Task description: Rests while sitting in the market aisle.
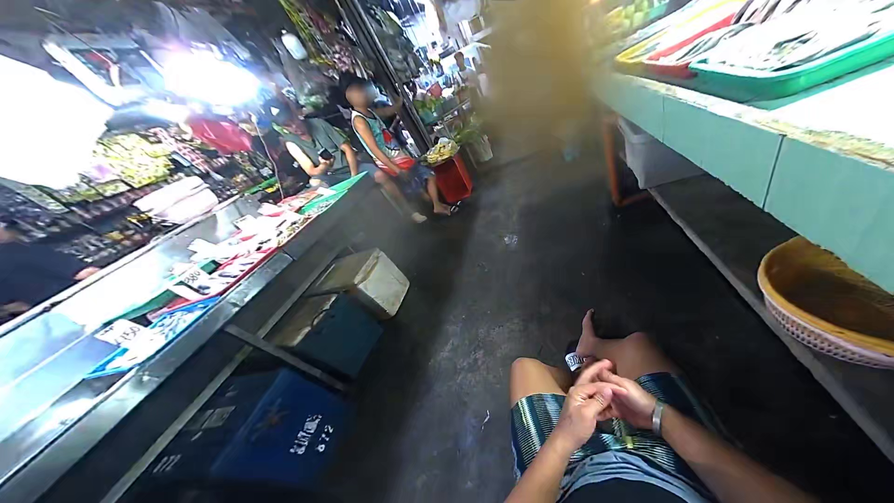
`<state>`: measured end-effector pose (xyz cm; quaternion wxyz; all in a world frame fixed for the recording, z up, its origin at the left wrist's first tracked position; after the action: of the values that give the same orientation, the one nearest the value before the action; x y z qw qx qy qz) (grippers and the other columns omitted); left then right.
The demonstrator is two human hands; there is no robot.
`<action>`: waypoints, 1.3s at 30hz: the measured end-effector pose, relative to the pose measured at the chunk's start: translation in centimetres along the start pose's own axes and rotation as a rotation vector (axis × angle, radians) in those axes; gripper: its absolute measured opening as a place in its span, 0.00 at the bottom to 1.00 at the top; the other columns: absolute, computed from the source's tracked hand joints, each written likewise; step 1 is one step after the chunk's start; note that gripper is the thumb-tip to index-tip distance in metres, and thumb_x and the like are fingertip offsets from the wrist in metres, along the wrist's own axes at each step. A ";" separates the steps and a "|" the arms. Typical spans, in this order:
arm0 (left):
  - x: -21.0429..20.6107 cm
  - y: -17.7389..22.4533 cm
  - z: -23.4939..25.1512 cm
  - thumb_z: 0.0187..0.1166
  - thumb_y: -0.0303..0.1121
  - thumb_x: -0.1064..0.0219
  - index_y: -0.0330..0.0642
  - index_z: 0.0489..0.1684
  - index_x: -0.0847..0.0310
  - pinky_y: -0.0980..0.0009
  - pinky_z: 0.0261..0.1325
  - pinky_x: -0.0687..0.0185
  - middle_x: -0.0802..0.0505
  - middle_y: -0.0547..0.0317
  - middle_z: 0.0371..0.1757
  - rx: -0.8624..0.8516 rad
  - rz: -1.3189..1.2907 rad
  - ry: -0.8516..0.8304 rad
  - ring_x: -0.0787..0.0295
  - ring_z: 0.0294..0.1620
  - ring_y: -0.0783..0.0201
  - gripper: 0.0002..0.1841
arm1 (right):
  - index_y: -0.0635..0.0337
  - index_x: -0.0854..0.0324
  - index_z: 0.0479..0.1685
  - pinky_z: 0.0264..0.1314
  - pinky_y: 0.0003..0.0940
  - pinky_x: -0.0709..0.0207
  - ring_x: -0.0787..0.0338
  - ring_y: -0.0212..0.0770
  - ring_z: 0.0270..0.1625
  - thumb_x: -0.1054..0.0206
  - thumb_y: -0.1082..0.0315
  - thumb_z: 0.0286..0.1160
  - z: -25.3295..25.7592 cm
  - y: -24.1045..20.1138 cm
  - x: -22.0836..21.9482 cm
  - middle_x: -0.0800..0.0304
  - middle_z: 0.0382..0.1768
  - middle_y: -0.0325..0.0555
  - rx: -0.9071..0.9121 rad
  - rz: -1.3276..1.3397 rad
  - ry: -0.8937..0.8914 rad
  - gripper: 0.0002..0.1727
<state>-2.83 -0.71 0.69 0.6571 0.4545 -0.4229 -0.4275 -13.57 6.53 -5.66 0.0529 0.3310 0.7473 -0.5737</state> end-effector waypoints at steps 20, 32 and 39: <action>-1.7 -2.3 -0.8 0.84 0.33 0.34 0.39 0.42 0.05 0.58 0.76 0.19 0.09 0.49 0.63 -0.158 0.143 0.142 0.14 0.69 0.57 0.11 | 0.59 0.17 0.58 0.56 0.38 0.14 0.09 0.38 0.50 0.72 0.35 0.90 0.2 -0.1 0.7 0.07 0.47 0.46 0.196 0.049 -0.152 0.42; -3.0 2.9 0.3 0.80 0.33 0.32 0.32 0.37 0.05 0.66 0.69 0.24 0.02 0.57 0.43 0.382 0.326 -0.385 0.10 0.50 0.73 0.12 | 0.68 0.15 0.58 0.67 0.40 0.24 0.13 0.39 0.59 0.57 0.56 0.94 -3.5 -2.9 -2.3 0.09 0.55 0.52 0.077 -0.465 -0.159 0.28; -2.6 -0.1 -0.5 0.81 0.36 0.31 0.31 0.36 0.06 0.71 0.60 0.17 0.03 0.56 0.39 0.074 0.223 -0.349 0.09 0.45 0.75 0.15 | 0.63 0.12 0.53 0.65 0.32 0.24 0.13 0.31 0.53 0.49 0.56 0.91 -2.8 -2.5 -2.5 0.08 0.48 0.44 0.186 -0.478 -0.136 0.23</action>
<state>-3.13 1.88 0.09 0.6000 0.3479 -0.5935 -0.4084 -12.21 7.62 -1.50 -0.0647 0.1092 0.7431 -0.6571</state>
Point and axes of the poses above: each hand's wrist, its own z-axis towards the middle knuckle, its own x-axis out of the back of the hand, y = z × x, the point moved 3 cm from there along z, towards the middle knuckle
